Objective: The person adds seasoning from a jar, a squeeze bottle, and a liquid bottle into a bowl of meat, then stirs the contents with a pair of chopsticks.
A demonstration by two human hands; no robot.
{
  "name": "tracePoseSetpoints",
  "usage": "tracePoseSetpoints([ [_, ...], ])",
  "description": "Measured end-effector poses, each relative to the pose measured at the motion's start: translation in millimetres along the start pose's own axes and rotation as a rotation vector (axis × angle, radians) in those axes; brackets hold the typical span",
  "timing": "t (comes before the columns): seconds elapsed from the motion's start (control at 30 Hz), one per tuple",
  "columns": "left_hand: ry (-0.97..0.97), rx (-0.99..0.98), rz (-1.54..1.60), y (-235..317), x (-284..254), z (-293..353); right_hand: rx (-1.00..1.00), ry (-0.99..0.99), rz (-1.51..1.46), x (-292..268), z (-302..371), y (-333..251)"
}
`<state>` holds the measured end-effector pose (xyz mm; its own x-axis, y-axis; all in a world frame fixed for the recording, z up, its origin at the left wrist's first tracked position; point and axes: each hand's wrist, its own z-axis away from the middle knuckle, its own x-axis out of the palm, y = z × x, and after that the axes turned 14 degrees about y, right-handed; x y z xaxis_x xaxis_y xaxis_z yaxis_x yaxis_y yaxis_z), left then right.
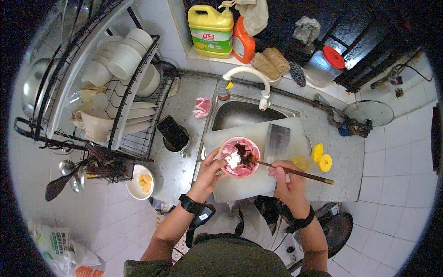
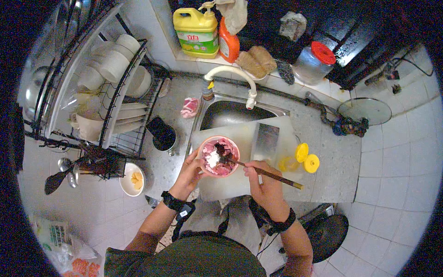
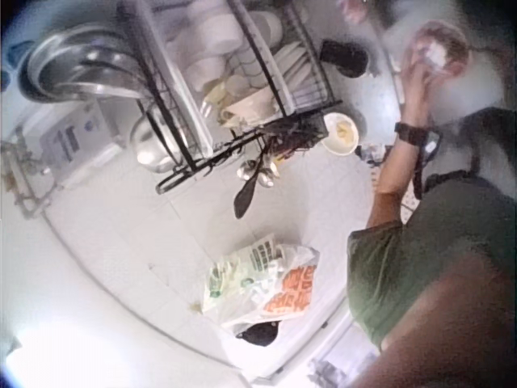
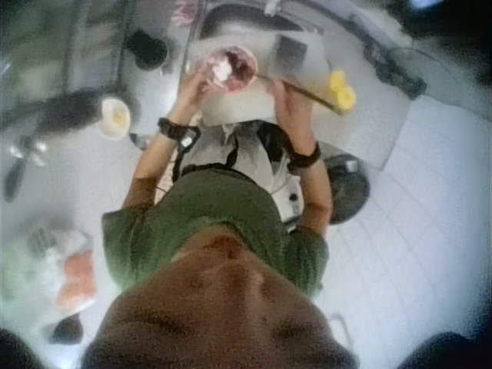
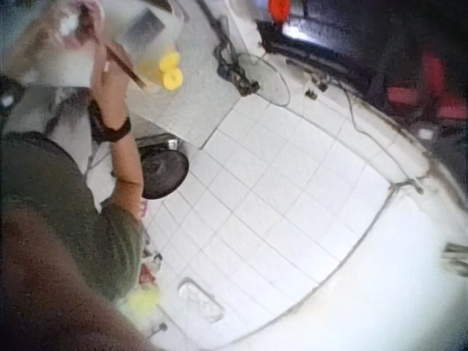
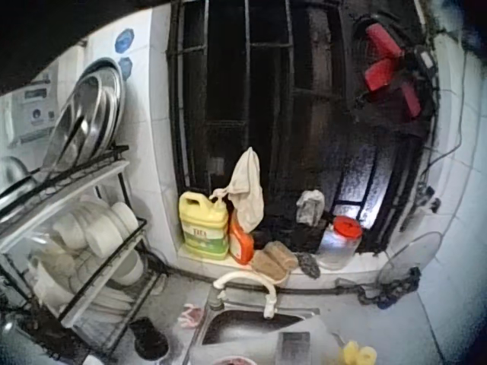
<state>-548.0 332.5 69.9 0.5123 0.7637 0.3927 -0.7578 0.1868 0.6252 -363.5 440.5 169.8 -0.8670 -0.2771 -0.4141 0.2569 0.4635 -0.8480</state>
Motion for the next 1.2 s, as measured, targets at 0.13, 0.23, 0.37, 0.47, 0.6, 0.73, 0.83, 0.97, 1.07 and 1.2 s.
tracePoseSetpoints([
  [0.13,-0.016,-0.024,-0.014,1,2,-12,-0.048,-0.052,0.031,29,0,8],
  [0.23,-0.030,-0.095,-0.025,1,-4,-21,-0.084,-0.026,0.139,43,-2,7],
  [0.37,-0.113,-0.015,-0.110,2,-12,-28,-0.020,0.011,0.037,39,-26,4],
  [0.47,-0.157,-0.034,-0.085,11,-9,-25,-0.019,0.048,0.119,34,-21,22],
  [0.6,-0.119,-0.049,-0.052,11,-8,-24,0.050,-0.065,0.068,26,-2,15],
  [0.73,-0.112,-0.063,-0.041,9,-10,-25,-0.063,0.019,0.107,35,-20,5],
  [0.83,-0.110,-0.056,-0.018,6,-8,-24,-0.082,-0.137,0.153,44,-13,8],
  [0.97,-0.090,-0.093,-0.034,1,-10,-20,-0.077,-0.066,0.140,20,-2,20],
  [1.07,-0.129,-0.081,-0.044,-2,-4,-19,-0.095,-0.062,0.070,31,-12,12],
  [1.2,-0.142,-0.046,-0.040,-1,5,-20,-0.180,-0.137,0.133,38,-12,6],
])
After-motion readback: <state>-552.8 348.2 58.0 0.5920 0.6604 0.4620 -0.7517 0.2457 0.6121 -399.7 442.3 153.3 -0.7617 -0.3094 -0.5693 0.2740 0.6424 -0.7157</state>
